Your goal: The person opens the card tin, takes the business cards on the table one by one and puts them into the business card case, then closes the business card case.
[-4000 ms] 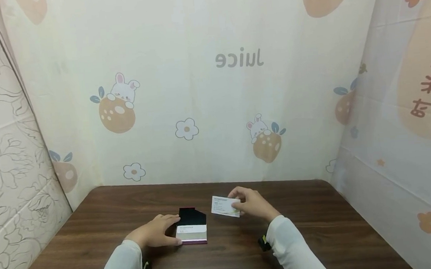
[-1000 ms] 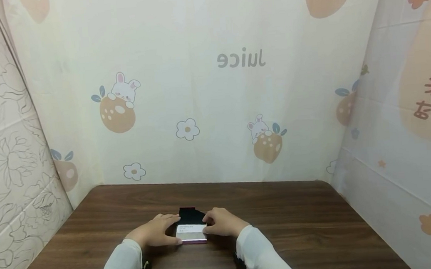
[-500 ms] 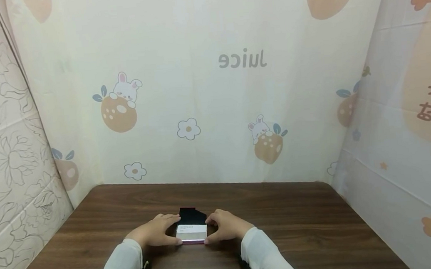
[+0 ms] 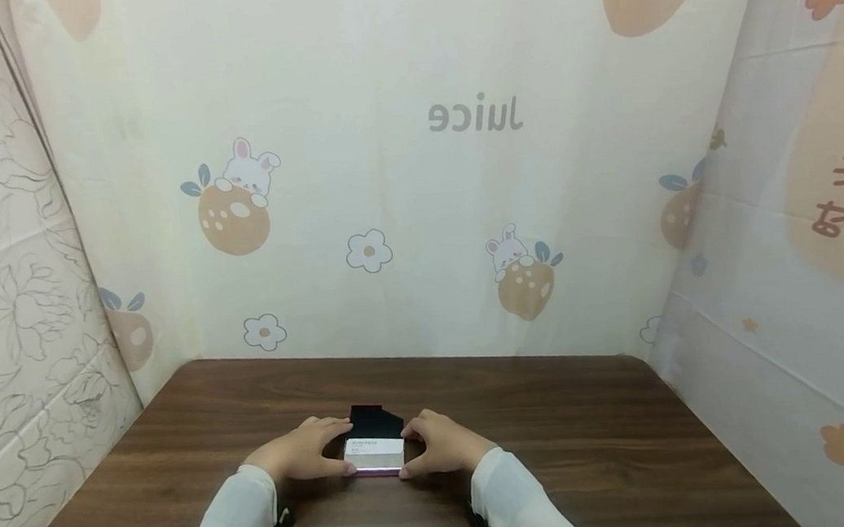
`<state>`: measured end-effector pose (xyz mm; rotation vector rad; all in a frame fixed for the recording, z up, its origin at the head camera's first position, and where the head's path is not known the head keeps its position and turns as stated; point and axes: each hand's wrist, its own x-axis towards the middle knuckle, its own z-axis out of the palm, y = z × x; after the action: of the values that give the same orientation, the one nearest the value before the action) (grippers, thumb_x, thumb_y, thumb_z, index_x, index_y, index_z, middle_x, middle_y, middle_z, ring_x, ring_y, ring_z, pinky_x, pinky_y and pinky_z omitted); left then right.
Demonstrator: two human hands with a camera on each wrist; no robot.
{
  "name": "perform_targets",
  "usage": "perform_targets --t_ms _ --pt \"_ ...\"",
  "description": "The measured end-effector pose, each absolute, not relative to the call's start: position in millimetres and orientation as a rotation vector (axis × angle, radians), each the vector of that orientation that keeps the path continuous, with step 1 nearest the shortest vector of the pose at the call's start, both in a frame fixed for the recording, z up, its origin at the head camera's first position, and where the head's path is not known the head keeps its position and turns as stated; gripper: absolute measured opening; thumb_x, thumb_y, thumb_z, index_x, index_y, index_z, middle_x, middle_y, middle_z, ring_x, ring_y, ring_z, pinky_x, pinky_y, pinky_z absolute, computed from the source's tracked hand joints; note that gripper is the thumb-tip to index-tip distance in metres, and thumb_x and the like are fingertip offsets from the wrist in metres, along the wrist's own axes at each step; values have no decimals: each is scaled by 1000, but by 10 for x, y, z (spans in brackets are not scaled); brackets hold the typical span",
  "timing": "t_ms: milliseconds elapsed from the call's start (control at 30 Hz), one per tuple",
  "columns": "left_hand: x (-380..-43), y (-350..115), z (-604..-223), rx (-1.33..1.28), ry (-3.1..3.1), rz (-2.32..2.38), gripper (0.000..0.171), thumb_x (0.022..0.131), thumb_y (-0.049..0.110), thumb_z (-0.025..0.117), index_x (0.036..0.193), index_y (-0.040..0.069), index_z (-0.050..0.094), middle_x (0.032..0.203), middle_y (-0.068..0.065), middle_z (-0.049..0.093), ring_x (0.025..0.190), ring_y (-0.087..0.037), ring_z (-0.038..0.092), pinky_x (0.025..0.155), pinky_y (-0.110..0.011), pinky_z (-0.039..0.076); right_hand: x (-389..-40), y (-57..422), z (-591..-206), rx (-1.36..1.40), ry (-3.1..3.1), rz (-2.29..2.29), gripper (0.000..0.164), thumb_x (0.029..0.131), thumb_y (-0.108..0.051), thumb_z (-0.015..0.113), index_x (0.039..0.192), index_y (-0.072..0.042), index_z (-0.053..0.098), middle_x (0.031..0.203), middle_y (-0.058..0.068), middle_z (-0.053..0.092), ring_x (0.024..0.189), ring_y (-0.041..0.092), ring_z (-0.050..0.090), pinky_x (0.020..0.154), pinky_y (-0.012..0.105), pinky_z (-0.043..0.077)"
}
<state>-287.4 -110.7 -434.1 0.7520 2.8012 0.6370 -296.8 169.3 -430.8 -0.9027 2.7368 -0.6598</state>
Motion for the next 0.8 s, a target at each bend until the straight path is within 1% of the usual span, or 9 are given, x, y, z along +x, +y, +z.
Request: perform_targets --t_ms 133,367,467,633,800 --pt "-2926 -1148 -4338 775 2771 666 72 89 47 73 144 5 53 148 -14 48 136 -36 40 107 -57 38 -2965 1682 -4288 -893 2741 -658 56 82 -42 82 123 -7 66 110 -1 57 102 16 58 92 39 51" --pt "-3101 -1171 -4295 769 2766 662 61 92 42 71 140 8 58 144 -14 52 137 -38 42 106 -56 38 -2971 1680 -4306 -909 2745 -664 56 83 -41 82 122 -6 65 110 0 57 102 17 59 92 40 51" --pt "-3206 -1128 -4266 757 2787 610 58 92 41 71 139 8 59 142 -13 54 135 -37 43 106 -55 39 -2975 1682 -4322 -884 2744 -665 55 83 -42 82 123 -8 66 110 -2 56 103 16 58 93 40 51" --pt "-3374 -1024 -4156 719 2829 445 55 93 40 70 138 11 60 140 -10 55 133 -33 46 105 -53 41 -2962 1672 -4297 -890 2732 -673 55 83 -39 83 122 -6 66 110 0 57 102 18 58 93 41 51" --pt "-3539 -961 -4102 698 2824 382 50 93 36 68 135 10 63 135 -8 60 128 -29 52 105 -51 42 -2970 1647 -4276 -865 2725 -665 55 83 -40 82 123 -5 65 110 0 56 103 17 58 94 41 50"
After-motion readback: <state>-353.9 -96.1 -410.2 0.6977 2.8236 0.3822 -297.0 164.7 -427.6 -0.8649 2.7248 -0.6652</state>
